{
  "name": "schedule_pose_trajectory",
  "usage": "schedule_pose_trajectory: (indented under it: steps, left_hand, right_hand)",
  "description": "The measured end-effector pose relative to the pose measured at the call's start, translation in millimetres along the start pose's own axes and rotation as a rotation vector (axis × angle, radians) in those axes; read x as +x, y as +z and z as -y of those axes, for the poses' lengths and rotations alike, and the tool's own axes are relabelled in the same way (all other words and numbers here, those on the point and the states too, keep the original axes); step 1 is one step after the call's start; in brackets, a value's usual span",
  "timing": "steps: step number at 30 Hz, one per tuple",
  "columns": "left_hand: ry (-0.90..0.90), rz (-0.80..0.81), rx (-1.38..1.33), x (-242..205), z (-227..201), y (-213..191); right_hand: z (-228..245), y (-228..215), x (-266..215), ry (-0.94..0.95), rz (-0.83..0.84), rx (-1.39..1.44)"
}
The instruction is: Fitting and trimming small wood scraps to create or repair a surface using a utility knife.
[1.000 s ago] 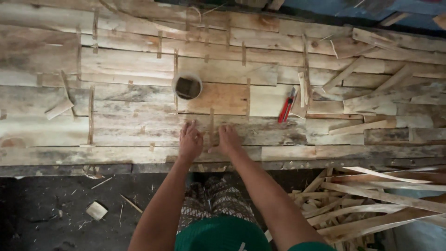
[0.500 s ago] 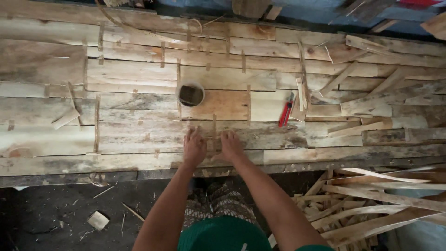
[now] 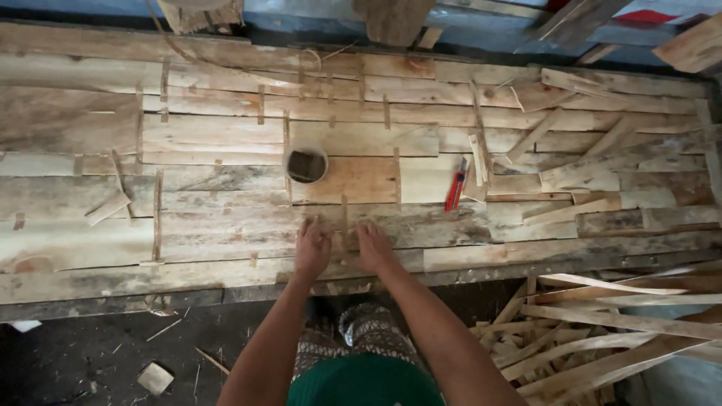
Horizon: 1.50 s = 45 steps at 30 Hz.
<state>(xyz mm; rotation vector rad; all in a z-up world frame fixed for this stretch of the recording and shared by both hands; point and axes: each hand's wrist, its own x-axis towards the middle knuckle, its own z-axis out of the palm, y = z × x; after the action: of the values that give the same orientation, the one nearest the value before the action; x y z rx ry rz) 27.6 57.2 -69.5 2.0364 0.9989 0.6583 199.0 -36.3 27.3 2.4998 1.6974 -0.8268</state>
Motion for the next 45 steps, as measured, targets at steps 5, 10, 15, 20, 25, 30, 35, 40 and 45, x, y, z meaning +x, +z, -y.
schedule_pose_trajectory:
  steps: [5,10,15,20,25,30,35,40,45]
  left_hand:
    - [-0.044,-0.021,-0.091,-1.5,-16.7,-1.7]
    - [0.032,-0.227,-0.031,0.9,-46.0,16.5]
    - [-0.311,-0.133,-0.130,22.1,-100.5,33.2]
    - [-0.274,-0.234,-0.163,49.2,-147.1,78.2]
    - [-0.482,-0.163,-0.092,67.9,-193.7,128.0]
    - [-0.479,-0.163,-0.229,79.3,-216.5,186.8]
    - [-0.445,-0.180,-0.184,100.0,-241.3,237.1]
    - [-0.323,-0.238,-0.266,124.6,-257.9,262.4]
    - [-0.041,-0.291,0.110,139.4,-254.9,270.1]
  right_hand:
    - [-11.2,-1.4,5.0,-0.031,0.007,0.069]
    - [-33.1,3.5,14.8,-0.064,0.033,0.120]
    - [-87.1,28.7,43.1,-0.270,-0.097,0.389]
    - [-142.4,-11.5,50.1,-0.244,-0.001,0.514]
    - [-208.3,-49.2,43.3,-0.274,-0.059,0.592]
    - [-274.5,-102.3,38.3,-0.200,-0.502,0.412]
    - [-331.7,-144.6,48.8,-0.210,-0.482,0.120]
    - [-360.8,-161.5,46.5,-0.165,-0.420,-0.041]
    - [-366.8,-164.0,41.6,-0.094,-0.517,-0.051]
